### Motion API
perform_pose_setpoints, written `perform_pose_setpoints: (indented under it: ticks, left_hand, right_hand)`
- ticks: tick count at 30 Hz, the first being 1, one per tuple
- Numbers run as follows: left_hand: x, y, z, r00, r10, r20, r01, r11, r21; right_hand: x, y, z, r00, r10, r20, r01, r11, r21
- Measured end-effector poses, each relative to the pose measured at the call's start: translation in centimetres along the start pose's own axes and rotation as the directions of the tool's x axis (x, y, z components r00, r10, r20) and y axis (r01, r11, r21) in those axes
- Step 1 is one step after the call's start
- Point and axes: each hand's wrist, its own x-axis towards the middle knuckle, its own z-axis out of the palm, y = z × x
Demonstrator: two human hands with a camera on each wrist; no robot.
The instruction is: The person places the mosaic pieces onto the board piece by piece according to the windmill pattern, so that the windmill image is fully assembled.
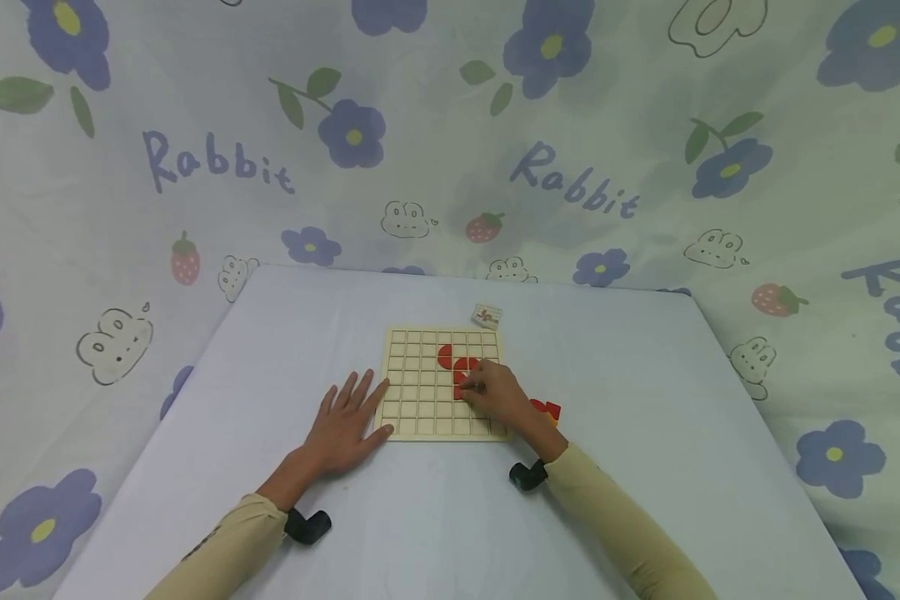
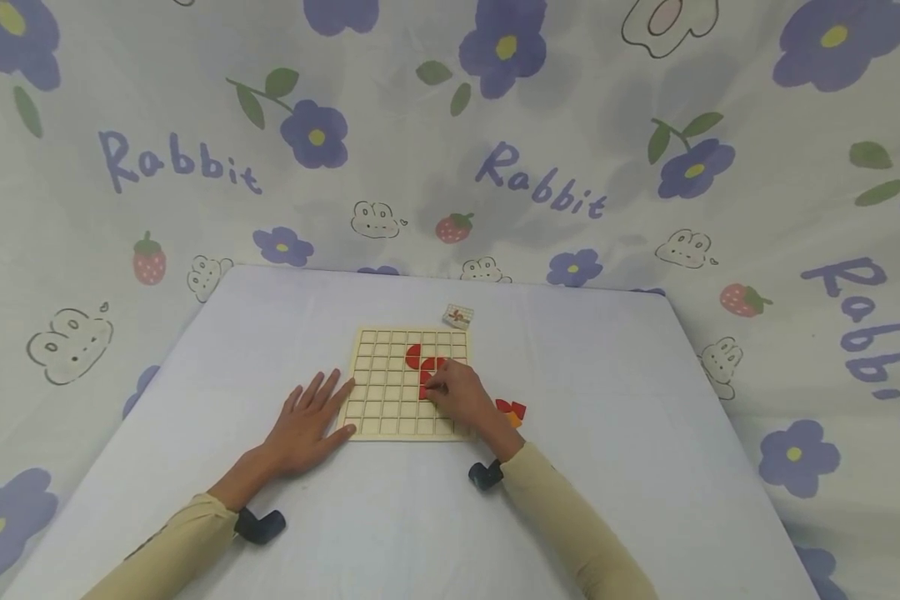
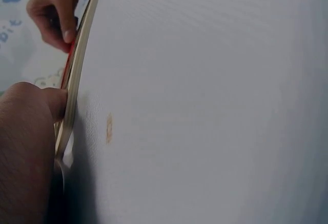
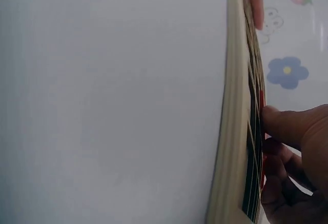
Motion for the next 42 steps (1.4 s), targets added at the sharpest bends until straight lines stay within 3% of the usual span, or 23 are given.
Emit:
perform_pose_setpoints:
  ticks: [7, 12, 19, 25, 35, 42]
  left_hand:
    - [0.0, -0.1, -0.1, 1.000, 0.004, -0.012, -0.003, 1.000, 0.011]
    - [0.1, -0.1, 0.0, 1.000, 0.005, -0.010, -0.005, 1.000, -0.002]
    - [0.2, 0.0, 0.2, 1.000, -0.002, 0.002, 0.002, 1.000, 0.002]
    - [0.2, 0.1, 0.4, 1.000, -0.006, 0.008, 0.006, 1.000, 0.001]
    - [0.2, 0.2, 0.3, 1.000, 0.004, -0.001, -0.004, 1.000, -0.009]
    - [0.2, -0.1, 0.3, 1.000, 0.004, 0.008, -0.004, 1.000, 0.012]
  right_hand:
    - [0.3, -0.2, 0.0, 0.997, -0.067, 0.039, 0.073, 0.983, -0.168]
    - [0.2, -0.5, -0.3, 0.999, -0.024, 0.044, 0.033, 0.975, -0.221]
    - [-0.7, -0.7, -1.7, 0.999, 0.024, 0.043, -0.018, 0.990, -0.141]
    - [-1.6, 0.5, -3.5, 0.990, 0.115, 0.083, -0.102, 0.984, -0.145]
    - [-4.0, 3.5, -7.3, 0.960, 0.198, 0.198, -0.168, 0.973, -0.161]
    - [-4.8, 4.1, -8.2, 0.930, 0.235, 0.283, -0.209, 0.971, -0.118]
